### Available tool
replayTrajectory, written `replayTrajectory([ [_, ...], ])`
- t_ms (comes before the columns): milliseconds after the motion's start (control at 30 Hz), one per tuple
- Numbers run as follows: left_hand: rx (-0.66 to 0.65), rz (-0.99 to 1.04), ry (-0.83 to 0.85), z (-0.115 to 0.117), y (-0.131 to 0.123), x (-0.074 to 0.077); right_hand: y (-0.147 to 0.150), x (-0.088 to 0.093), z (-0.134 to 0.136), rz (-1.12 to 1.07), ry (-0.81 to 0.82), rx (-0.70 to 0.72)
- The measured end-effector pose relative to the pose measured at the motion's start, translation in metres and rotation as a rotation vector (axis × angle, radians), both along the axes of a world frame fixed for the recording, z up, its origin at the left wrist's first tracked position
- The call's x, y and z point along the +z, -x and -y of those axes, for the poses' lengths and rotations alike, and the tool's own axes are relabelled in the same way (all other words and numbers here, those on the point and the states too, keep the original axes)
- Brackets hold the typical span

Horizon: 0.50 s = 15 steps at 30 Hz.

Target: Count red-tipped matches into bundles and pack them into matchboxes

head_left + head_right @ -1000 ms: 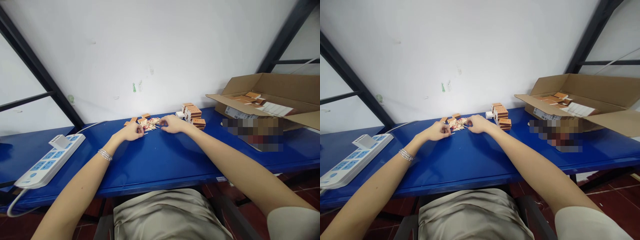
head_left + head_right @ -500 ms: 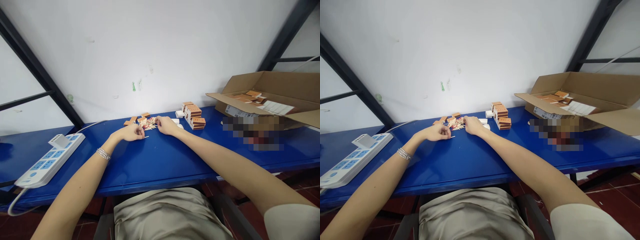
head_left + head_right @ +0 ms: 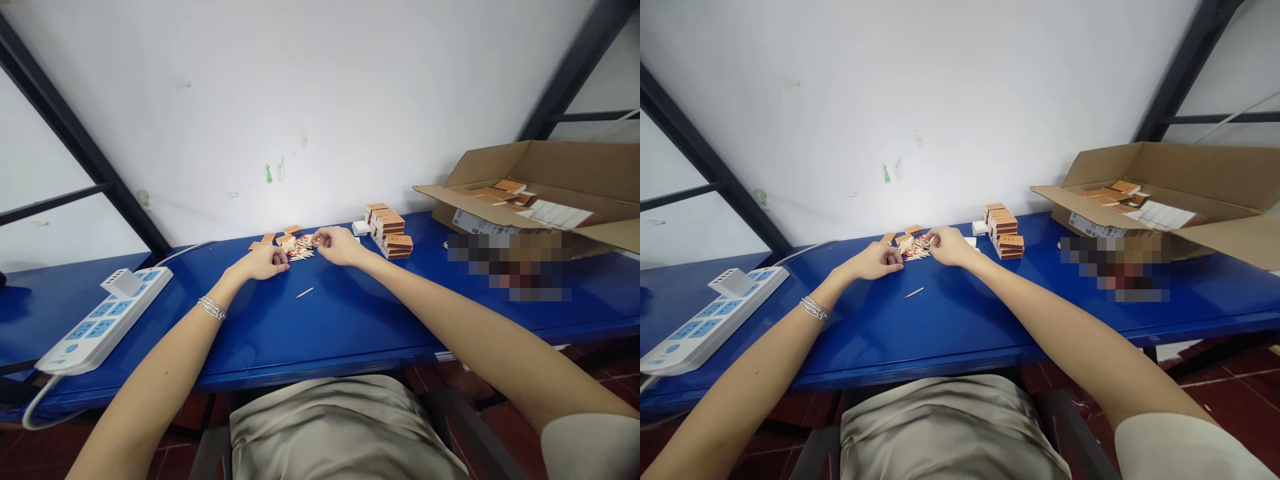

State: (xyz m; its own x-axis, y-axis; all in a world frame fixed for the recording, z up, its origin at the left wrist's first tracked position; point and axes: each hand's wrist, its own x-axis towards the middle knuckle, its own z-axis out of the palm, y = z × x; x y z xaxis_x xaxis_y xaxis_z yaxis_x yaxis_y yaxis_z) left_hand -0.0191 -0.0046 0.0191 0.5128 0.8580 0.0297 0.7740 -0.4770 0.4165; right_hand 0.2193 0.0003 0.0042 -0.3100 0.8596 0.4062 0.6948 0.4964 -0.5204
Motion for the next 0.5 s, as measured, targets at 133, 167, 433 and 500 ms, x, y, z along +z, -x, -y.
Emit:
replayTrajectory([
  [133,-0.002,-0.029,-0.021,-0.001,0.000,-0.001,0.008,0.005,0.014,-0.262,0.261,0.231],
  [167,-0.008,-0.029,-0.026,-0.001,0.000,-0.001,0.011,0.005,0.018,-0.298,0.367,0.323],
  [433,0.005,-0.059,-0.059,0.000,-0.001,-0.001,0.016,-0.004,0.023,-0.075,0.556,0.630],
  [500,0.008,-0.059,-0.056,0.001,-0.002,-0.001,0.013,-0.002,0.020,0.008,0.548,0.618],
])
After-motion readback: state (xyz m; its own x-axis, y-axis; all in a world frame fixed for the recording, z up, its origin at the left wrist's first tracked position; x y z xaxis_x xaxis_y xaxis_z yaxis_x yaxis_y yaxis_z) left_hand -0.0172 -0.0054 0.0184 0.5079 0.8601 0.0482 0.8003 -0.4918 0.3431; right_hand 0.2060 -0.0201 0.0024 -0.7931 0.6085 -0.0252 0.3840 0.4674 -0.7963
